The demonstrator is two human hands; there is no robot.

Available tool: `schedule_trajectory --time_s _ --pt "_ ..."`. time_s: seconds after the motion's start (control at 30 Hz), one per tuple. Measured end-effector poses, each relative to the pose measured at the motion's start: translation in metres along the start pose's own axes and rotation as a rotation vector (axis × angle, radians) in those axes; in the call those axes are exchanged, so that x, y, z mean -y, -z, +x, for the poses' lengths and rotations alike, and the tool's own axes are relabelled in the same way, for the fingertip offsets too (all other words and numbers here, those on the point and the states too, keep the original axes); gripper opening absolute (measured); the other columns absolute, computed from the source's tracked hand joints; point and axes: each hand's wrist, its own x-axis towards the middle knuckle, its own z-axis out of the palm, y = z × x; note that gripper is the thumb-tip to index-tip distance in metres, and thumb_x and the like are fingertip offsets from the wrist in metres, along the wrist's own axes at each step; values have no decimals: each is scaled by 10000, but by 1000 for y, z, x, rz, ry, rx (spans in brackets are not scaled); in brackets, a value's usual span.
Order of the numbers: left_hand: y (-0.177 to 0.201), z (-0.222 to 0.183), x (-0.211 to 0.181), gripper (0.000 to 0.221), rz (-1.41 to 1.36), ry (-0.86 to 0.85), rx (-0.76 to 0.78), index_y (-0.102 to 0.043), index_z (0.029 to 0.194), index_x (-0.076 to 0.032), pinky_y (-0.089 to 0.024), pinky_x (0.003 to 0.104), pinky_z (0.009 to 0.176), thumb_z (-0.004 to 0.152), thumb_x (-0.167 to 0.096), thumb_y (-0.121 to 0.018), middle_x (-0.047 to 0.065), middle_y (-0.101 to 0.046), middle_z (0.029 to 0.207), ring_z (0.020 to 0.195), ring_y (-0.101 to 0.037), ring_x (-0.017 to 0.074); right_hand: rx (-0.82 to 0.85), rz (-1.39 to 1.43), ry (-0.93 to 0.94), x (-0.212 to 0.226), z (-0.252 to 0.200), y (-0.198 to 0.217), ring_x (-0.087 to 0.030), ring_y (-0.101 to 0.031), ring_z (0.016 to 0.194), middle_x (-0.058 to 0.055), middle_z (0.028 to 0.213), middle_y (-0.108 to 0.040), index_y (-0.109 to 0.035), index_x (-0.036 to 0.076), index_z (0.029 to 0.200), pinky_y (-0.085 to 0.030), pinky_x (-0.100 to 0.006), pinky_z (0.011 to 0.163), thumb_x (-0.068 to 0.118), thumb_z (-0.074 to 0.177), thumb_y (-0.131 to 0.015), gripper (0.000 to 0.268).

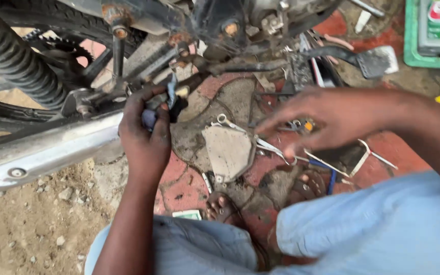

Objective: Cleaning the air filter housing and components of a motorcycle using a brush and cloth.

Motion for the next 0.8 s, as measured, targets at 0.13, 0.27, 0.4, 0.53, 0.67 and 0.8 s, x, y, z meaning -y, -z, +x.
schedule_trajectory --time_s 0.13,0.27,0.4,0.53,0.67,0.8 --pt "-9 1 -17 292 -291 228 44 -636 1215 -39 -556 237 859 952 82 -601 31 -667 1140 992 -639 82 92 176 178 -26 29 -48 -292 -620 1260 -123 1417 -648 -575 118 1454 -501 -462 984 383 930 -712 603" --pt "-13 4 1 251 -326 102 32 -649 1160 -41 -506 230 814 933 57 -605 55 -696 1094 946 -610 97 259 52 -54 -72 103 -114 -270 -703 1104 -90 1224 -732 -596 167 1375 -542 -405 936 311 822 -747 591" --pt "-19 -7 6 212 -87 34 128 -672 1062 -54 -518 255 815 868 -10 -597 63 -708 990 885 -649 111 108 79 -362 -181 180 -213 -352 -728 1063 -193 1160 -751 -712 80 1288 -542 -470 940 369 899 -666 487" --pt "-20 -10 -5 199 -110 386 190 -636 990 -41 -490 272 636 942 -213 -726 71 -670 809 709 -596 115 -164 198 -592 -187 202 -245 -381 -692 955 -230 1090 -701 -679 -4 1146 -533 -480 833 550 757 -845 697" --pt "-30 1 -22 194 -293 358 175 -649 1022 -41 -493 301 626 921 -157 -766 81 -637 901 721 -570 153 -28 456 -776 -177 205 -232 -360 -763 810 -209 905 -781 -776 -22 955 -579 -494 757 577 709 -829 650" --pt "-26 17 -8 275 -167 201 166 -632 1127 -40 -527 341 706 867 -84 -711 99 -674 873 728 -648 225 -24 176 -516 -153 193 -186 -347 -774 793 -243 859 -787 -796 -34 900 -593 -435 791 586 754 -804 637"
